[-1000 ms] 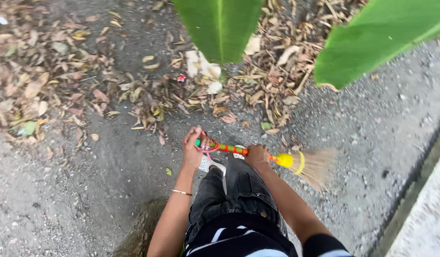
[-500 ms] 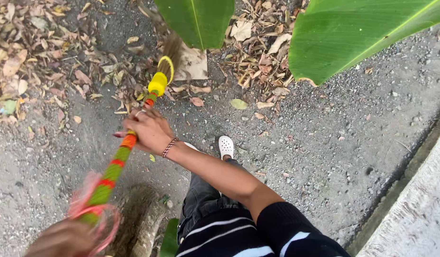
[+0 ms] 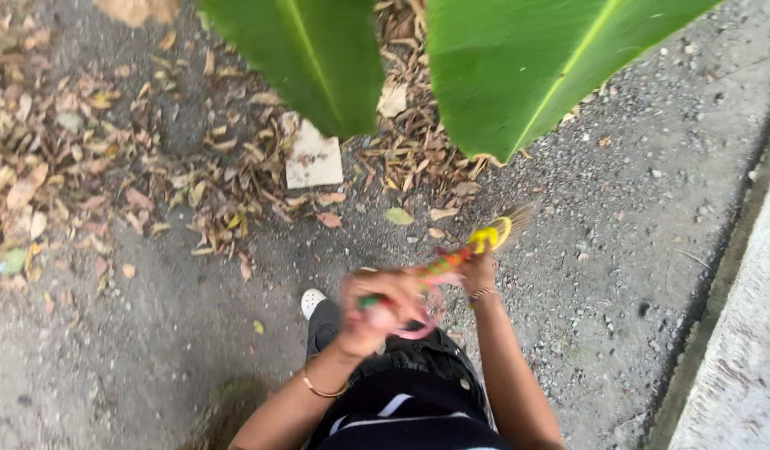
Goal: The person sweeps dry leaves on the ground using a broom by hand.
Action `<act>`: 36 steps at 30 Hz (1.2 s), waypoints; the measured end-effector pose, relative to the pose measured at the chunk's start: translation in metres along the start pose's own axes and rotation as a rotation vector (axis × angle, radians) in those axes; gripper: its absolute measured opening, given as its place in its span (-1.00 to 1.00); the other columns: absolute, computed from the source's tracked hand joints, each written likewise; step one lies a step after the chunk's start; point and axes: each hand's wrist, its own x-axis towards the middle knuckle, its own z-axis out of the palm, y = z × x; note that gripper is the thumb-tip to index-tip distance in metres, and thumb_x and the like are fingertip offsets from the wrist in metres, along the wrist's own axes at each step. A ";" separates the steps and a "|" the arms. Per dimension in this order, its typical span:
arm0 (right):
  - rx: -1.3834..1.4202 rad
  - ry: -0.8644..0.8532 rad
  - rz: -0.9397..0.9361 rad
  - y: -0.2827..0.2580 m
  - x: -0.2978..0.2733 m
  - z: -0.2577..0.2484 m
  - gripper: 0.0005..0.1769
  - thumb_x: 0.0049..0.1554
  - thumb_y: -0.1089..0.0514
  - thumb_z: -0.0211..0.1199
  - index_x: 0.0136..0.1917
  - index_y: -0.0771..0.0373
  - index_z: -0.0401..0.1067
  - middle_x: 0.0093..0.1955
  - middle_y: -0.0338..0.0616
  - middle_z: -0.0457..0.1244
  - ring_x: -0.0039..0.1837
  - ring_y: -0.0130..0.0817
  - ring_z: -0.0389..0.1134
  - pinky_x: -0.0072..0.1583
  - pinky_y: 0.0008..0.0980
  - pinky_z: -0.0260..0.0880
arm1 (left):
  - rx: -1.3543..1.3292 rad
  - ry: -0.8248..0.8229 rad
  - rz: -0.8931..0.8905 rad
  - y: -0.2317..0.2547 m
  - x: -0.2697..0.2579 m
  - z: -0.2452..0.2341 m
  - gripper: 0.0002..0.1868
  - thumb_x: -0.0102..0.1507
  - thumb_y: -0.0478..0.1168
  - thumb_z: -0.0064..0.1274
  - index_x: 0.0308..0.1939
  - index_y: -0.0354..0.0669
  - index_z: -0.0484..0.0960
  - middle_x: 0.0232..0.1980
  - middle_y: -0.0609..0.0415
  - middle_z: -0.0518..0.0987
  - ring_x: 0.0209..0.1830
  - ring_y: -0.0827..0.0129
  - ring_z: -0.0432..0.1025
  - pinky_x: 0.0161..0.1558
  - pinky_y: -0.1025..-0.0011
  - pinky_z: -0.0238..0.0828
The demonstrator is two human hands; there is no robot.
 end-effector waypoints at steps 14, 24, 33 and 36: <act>-0.137 0.680 0.182 0.037 -0.065 -0.008 -0.73 0.10 0.16 0.42 -0.08 0.30 0.38 -0.44 -0.26 0.17 -0.45 -0.41 0.15 -0.40 -0.31 0.13 | 0.562 -0.980 -0.099 -0.108 0.003 -0.046 -0.65 0.23 -0.05 0.16 0.05 -0.04 0.69 0.02 0.04 0.55 0.15 0.18 0.40 0.30 0.19 0.18; -1.266 0.968 0.564 0.046 -0.122 -0.003 -0.66 0.19 0.05 0.15 0.17 0.16 0.55 0.04 0.16 0.42 0.09 0.13 0.49 0.07 0.05 0.50 | 1.027 -0.136 -0.881 -0.015 0.032 -0.404 -0.60 0.31 -0.17 0.05 0.24 0.02 0.56 0.16 0.10 0.61 0.12 0.35 0.52 0.18 0.39 0.45; -1.195 0.386 0.363 0.100 -0.092 0.203 -0.56 0.12 -0.18 0.25 0.25 -0.13 0.50 0.09 0.14 0.40 0.12 0.12 0.44 0.20 -0.04 0.43 | 0.657 -0.153 -0.959 -0.026 0.067 -0.363 -0.67 0.41 -0.20 -0.13 0.24 -0.09 0.53 0.10 0.03 0.64 0.03 0.39 0.53 0.15 0.41 0.48; -1.073 0.293 0.245 0.061 -0.155 0.195 -0.44 0.06 -0.18 0.27 0.36 -0.34 0.45 0.04 -0.01 0.45 0.06 -0.02 0.51 0.16 -0.19 0.46 | 0.662 -0.220 -0.925 -0.022 0.096 -0.324 -0.66 0.42 -0.17 -0.17 0.22 -0.09 0.56 0.04 0.05 0.65 0.01 0.40 0.54 0.15 0.42 0.48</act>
